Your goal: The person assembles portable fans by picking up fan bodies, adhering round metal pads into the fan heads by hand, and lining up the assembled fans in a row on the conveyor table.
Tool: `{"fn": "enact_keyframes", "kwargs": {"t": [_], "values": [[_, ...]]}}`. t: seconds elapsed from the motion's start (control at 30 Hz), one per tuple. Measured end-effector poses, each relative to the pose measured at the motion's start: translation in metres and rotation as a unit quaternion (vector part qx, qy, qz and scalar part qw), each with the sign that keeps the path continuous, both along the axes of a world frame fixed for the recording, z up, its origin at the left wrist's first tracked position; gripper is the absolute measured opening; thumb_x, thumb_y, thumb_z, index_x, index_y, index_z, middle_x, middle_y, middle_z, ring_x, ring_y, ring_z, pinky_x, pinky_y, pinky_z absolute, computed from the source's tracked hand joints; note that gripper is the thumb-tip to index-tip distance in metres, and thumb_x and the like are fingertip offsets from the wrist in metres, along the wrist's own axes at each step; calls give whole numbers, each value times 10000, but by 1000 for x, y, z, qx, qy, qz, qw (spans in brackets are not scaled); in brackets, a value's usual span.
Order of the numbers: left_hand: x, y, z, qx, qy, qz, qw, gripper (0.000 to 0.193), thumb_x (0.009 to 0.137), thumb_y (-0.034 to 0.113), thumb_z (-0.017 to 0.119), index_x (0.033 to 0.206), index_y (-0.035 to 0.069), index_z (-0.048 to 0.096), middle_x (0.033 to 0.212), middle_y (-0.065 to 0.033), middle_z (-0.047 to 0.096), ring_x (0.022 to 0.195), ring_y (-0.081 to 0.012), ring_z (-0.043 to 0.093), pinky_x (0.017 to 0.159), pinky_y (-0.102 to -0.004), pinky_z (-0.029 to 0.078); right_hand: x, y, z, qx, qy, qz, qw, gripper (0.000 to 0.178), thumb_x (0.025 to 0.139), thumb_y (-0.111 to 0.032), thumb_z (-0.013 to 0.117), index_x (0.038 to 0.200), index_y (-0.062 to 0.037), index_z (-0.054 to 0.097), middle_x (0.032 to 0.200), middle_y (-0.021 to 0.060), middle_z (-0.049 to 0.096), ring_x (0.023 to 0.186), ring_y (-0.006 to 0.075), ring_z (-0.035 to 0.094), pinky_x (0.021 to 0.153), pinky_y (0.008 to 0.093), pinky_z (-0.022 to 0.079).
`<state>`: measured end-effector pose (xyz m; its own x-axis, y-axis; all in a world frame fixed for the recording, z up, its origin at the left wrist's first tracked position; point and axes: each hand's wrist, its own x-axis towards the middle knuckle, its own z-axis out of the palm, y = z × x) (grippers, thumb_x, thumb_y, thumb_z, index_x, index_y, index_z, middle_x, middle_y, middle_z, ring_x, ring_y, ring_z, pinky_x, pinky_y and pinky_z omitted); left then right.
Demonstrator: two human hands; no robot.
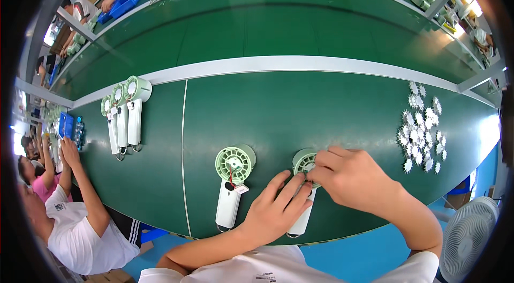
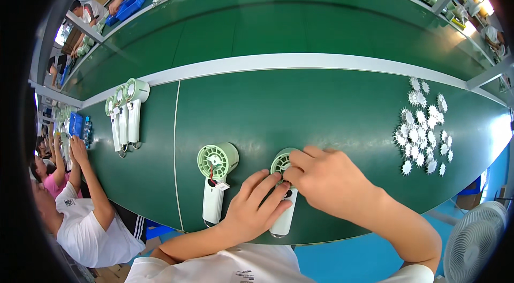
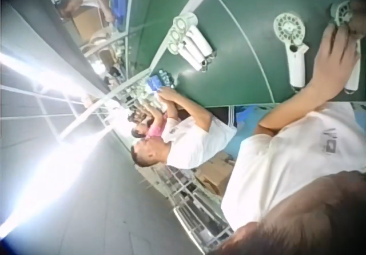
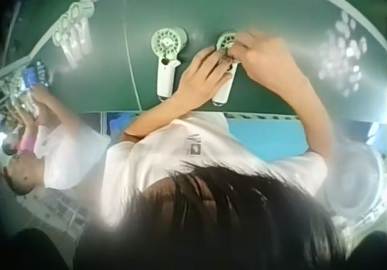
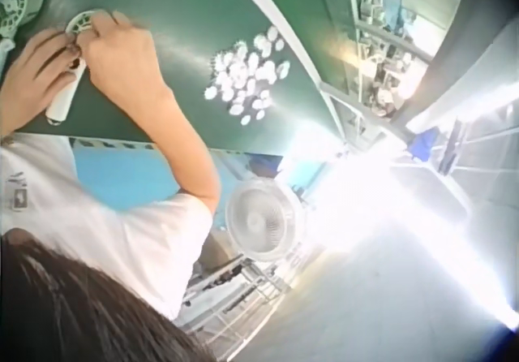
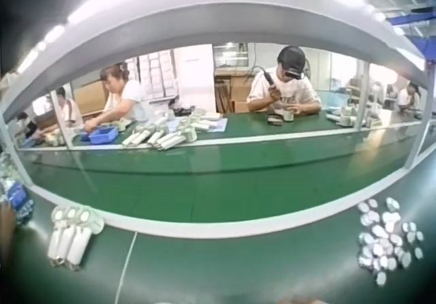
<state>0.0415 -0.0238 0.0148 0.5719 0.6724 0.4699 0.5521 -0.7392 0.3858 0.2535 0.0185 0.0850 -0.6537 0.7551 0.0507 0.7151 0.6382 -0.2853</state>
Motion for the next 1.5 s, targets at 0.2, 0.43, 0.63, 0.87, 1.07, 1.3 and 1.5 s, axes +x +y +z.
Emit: {"fn": "enact_keyframes", "kwargs": {"t": [0.2,0.43,0.63,0.87,1.07,1.3,1.5], "values": [[1,0,10,-13,63,21,998,377,833,197,762,1167,64,649,1235,-126,593,1106,-322,577,923,-381,522,18,-8,-1,-135,235,-84,959,198,856,-67,718,1054,-75,733,904,91,672,778,261,676,643,338,567],[-13,-2,11,-32,21,39,998,413,791,154,805,1156,52,642,1208,-149,584,1111,-383,563,912,-439,519,140,-64,-46,177,-84,-516,834,402,829,-214,808,1194,-93,690,1127,91,680,867,300,686,788,417,559],[-17,4,15,-43,-4,25,999,458,777,217,832,1146,24,640,1209,-163,572,1127,-399,543,924,-456,501,137,-84,-60,111,153,-509,840,289,867,-46,747,1153,-40,710,1037,97,721,849,218,695,750,314,556],[-11,-5,8,-71,-21,64,995,547,732,243,843,1133,-24,584,1225,-210,521,1109,-427,518,911,-497,488,98,-91,-53,205,462,-578,641,155,921,3,698,1071,28,730,1007,115,749,912,160,698,800,295,560],[-26,-5,3,-62,-41,80,994,489,725,112,783,1143,-10,562,1184,-191,515,1057,-415,532,846,-471,510,43,-116,-83,171,100,-279,940,232,796,112,698,997,-2,716,1134,171,723,1090,313,698,965,405,540],[-29,-8,16,-51,-49,78,994,522,733,178,870,1161,37,608,1305,-172,527,1165,-415,516,914,-476,483,40,-125,-61,43,284,-473,833,420,785,102,695,1187,-19,690,1247,181,684,1140,320,663,962,398,536],[-25,-13,22,-56,-83,23,995,425,767,197,844,1100,19,648,1224,-180,594,1119,-394,578,897,-435,533,41,-91,-56,62,99,-358,926,545,775,0,786,1297,-60,640,1247,104,692,1105,251,644,852,347,541]]}}
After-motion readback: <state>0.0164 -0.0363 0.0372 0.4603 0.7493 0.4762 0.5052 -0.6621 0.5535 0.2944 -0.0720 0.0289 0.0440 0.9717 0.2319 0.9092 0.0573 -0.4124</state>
